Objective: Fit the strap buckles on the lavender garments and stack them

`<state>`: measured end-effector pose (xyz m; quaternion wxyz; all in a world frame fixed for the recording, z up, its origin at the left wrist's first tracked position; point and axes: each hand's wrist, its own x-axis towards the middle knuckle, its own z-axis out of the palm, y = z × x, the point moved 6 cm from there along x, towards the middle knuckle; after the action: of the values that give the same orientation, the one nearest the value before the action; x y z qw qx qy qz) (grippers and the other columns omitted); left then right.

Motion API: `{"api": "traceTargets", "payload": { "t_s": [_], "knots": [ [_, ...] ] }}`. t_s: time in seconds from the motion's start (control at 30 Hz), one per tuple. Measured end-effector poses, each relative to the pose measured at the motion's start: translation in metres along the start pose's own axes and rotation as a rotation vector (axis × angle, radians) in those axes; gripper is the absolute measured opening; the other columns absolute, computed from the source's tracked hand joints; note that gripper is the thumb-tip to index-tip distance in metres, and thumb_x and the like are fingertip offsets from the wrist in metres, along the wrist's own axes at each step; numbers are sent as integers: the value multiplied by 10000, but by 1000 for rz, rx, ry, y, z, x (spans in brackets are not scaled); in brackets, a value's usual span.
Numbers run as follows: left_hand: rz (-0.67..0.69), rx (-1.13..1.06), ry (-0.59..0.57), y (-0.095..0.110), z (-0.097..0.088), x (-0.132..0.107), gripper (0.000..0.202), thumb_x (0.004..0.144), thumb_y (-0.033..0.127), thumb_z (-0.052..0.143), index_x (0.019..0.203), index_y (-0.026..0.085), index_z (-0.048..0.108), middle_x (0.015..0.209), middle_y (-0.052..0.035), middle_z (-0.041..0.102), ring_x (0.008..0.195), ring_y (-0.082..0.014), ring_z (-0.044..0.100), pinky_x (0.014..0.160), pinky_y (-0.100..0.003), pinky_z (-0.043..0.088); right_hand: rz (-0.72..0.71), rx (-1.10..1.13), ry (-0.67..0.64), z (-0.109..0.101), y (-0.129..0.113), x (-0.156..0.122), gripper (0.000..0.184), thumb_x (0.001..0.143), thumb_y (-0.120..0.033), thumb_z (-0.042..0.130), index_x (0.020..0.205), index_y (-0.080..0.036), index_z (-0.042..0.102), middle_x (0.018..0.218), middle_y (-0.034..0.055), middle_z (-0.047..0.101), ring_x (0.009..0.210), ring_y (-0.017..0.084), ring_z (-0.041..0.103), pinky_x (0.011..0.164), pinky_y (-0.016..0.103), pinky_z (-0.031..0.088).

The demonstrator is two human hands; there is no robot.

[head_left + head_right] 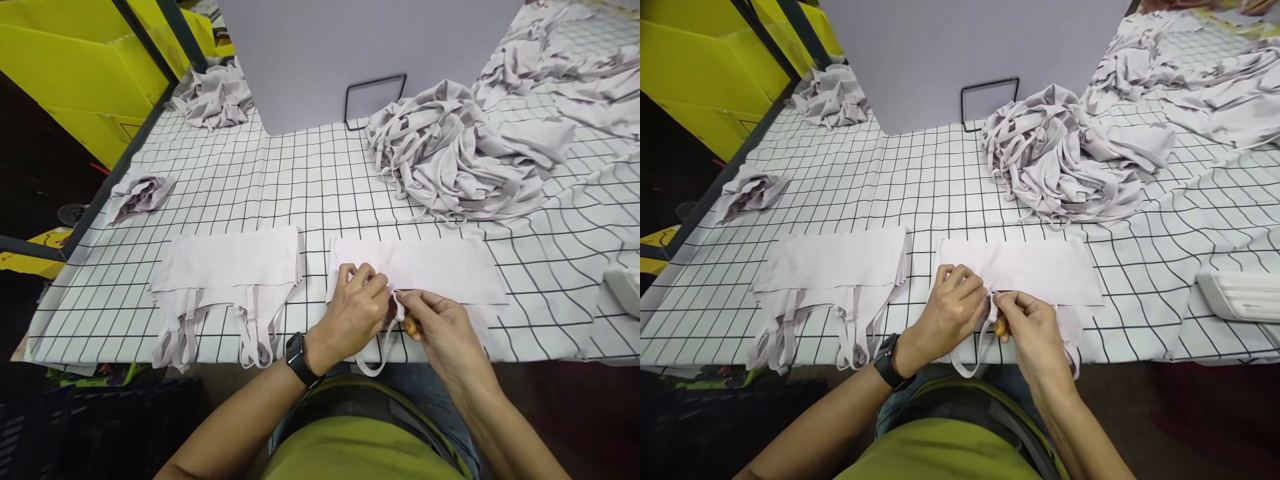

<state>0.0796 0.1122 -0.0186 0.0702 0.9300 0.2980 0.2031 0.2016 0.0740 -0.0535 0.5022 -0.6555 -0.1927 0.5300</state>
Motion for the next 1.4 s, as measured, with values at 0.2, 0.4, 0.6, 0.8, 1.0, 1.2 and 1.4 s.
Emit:
{"api": "traceTargets", "payload": {
  "t_s": [0.2, 0.4, 0.6, 0.8, 1.0, 1.2, 1.4],
  "knots": [
    [-1, -1, -13, -1, 3, -1, 164, 975, 105, 503, 856, 134, 613, 925, -72, 629, 970, -234, 522, 863, -405, 373, -46, -24, 6, 1, -4, -1, 308, 640, -406, 837, 536, -182, 654, 421, -32, 499, 380, 87, 413, 381, 228, 293],
    [9, -12, 6, 0, 3, -1, 205, 970, 97, 497, 794, 137, 596, 881, -73, 609, 931, -230, 506, 859, -400, 393, -47, -51, -15, 1, 2, -1, 340, 683, -399, 835, 527, -181, 626, 418, -34, 500, 374, 80, 409, 378, 219, 299],
    [23, -16, 10, 3, 2, 0, 222, 969, 94, 486, 778, 140, 589, 861, -79, 593, 894, -234, 496, 854, -385, 418, -36, -64, -57, 4, -3, 0, 375, 673, -417, 839, 508, -192, 588, 400, -45, 472, 360, 70, 374, 371, 216, 274],
    [30, -33, -21, 1, 1, 1, 221, 959, 70, 485, 778, 146, 588, 862, -74, 584, 911, -234, 499, 863, -388, 421, -1, -71, -92, 6, -3, 1, 406, 621, -413, 851, 461, -199, 545, 384, -53, 438, 339, 58, 333, 344, 209, 225],
    [46, -28, -52, 0, 4, 0, 238, 957, 60, 474, 760, 148, 576, 855, -78, 590, 895, -225, 508, 857, -373, 420, 20, -107, -92, 10, -1, -2, 426, 579, -429, 867, 452, -195, 535, 358, -58, 419, 333, 47, 311, 331, 188, 221],
    [-14, -82, 36, -9, 2, -2, 228, 998, 130, 460, 818, 143, 598, 864, -64, 605, 898, -214, 530, 845, -378, 397, 119, -64, -156, 11, -6, -1, 448, 471, -431, 923, 475, -177, 554, 415, -76, 413, 341, 18, 265, 333, 181, 182],
    [24, -119, -28, -8, 4, 2, 187, 957, 80, 488, 816, 143, 593, 873, -65, 636, 906, -209, 543, 869, -364, 404, 163, -95, -207, 19, -4, 2, 512, 442, -454, 935, 449, -202, 489, 391, -96, 347, 338, 20, 234, 334, 193, 152]
  ]
}}
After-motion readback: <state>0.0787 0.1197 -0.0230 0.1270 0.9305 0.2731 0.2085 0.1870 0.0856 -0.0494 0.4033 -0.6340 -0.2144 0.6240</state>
